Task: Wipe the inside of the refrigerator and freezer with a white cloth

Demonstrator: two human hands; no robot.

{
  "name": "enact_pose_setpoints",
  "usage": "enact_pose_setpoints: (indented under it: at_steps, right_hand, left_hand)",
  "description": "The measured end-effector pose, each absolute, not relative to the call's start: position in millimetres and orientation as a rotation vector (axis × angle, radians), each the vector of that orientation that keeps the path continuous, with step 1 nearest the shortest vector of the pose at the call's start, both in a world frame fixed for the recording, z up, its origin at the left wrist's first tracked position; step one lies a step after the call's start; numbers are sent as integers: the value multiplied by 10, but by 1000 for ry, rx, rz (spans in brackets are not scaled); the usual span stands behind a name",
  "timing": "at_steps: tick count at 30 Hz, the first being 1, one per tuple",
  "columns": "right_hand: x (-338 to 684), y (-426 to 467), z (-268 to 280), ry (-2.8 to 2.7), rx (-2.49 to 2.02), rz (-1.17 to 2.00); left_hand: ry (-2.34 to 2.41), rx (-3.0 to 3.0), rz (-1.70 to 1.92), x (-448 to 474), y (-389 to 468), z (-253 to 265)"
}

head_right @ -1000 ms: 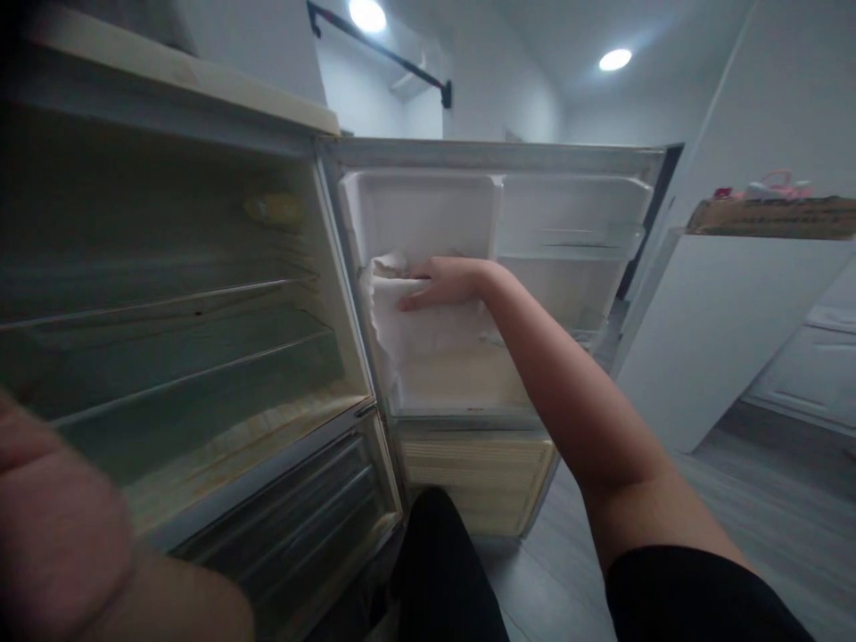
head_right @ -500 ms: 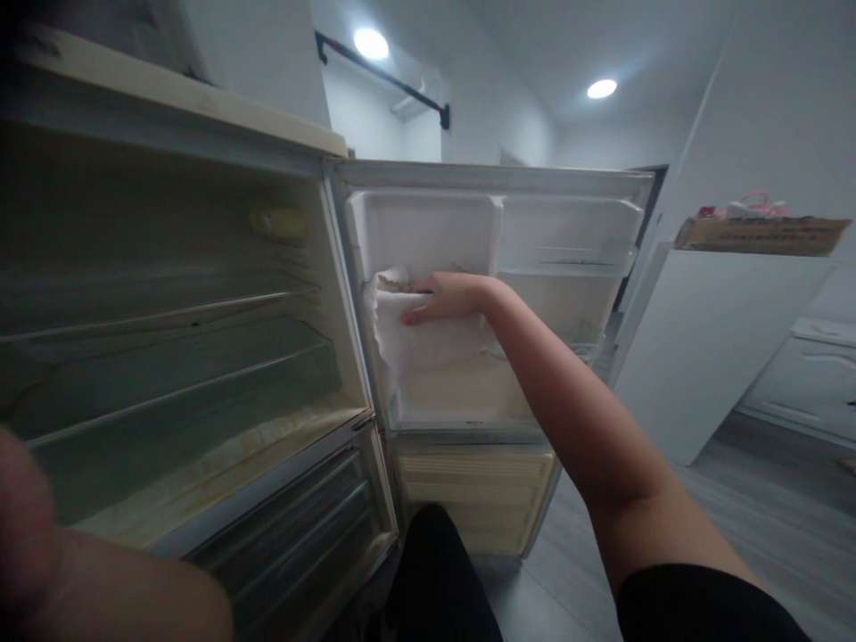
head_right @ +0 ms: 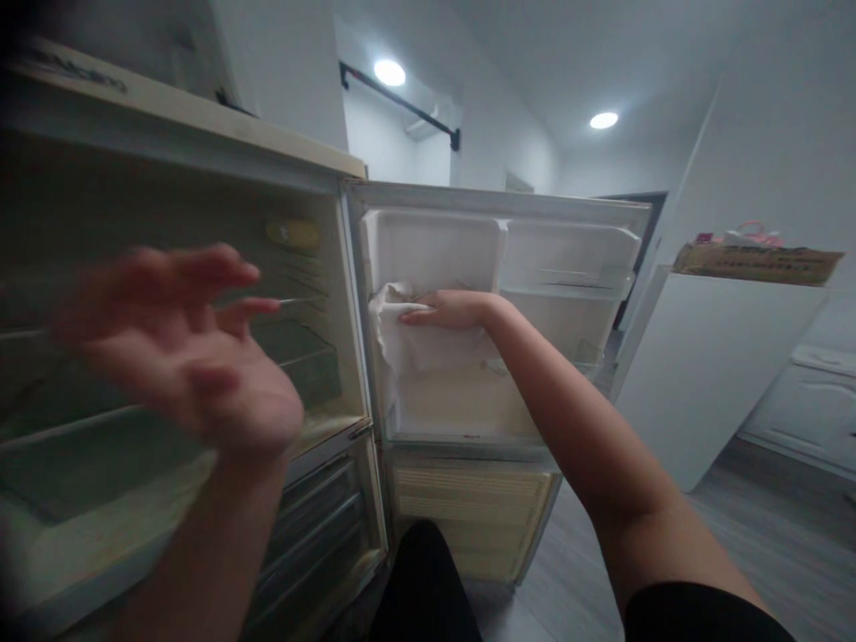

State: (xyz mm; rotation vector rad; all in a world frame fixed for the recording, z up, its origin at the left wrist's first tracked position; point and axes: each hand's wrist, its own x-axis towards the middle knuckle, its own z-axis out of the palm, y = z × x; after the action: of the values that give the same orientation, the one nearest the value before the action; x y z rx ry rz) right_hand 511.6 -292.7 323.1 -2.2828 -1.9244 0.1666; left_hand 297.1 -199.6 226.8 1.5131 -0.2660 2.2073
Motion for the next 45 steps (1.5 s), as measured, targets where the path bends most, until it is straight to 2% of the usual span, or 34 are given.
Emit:
enact_pose_setpoints:
  at_steps: [2,7,10,13,18,23,30,37,41,45]
  right_hand:
    - [5073,-2867,3239,-1959,-2293,149]
    - [4903,-2689,3230,-2166,-2226,-69]
    - [4916,-2648,3207,-2194,-2159,-23]
    - [5024,-2719,3204,-2123,-2193,96]
    - [5160,-2997,3244,-1980,-2357,166]
    - [5077,-3080,3205,-1971,-2513,-214]
    - [4729,-2803,2915,-1862,-2386,-936]
    - [4547,-2591,2711,-1854,-2240,-1147]
    - [4707,-2796,2611,-1992,-2033,-1318]
    - [5002,-3185,2489,-1881,-1995,-1328]
  left_hand:
    - [-78,1703,2243,3232,-1854,2074]
    - [222,2132,1894,3922,-1418,1175]
    - [256,2393,1828,4099,-1206,714]
    - [257,2517,1790,4117,-1068,488]
    - [339,2624,1706,4065,-1102,492]
    - [378,2642,1649,4063,-1135,501]
    - [319,2615,1742,4093,-1076,445]
    - [312,2585,1757,4093,-1032,427]
    - [264,2572,1754,4062,-1028,438]
    - [262,2555,1715,4041,-1066,461]
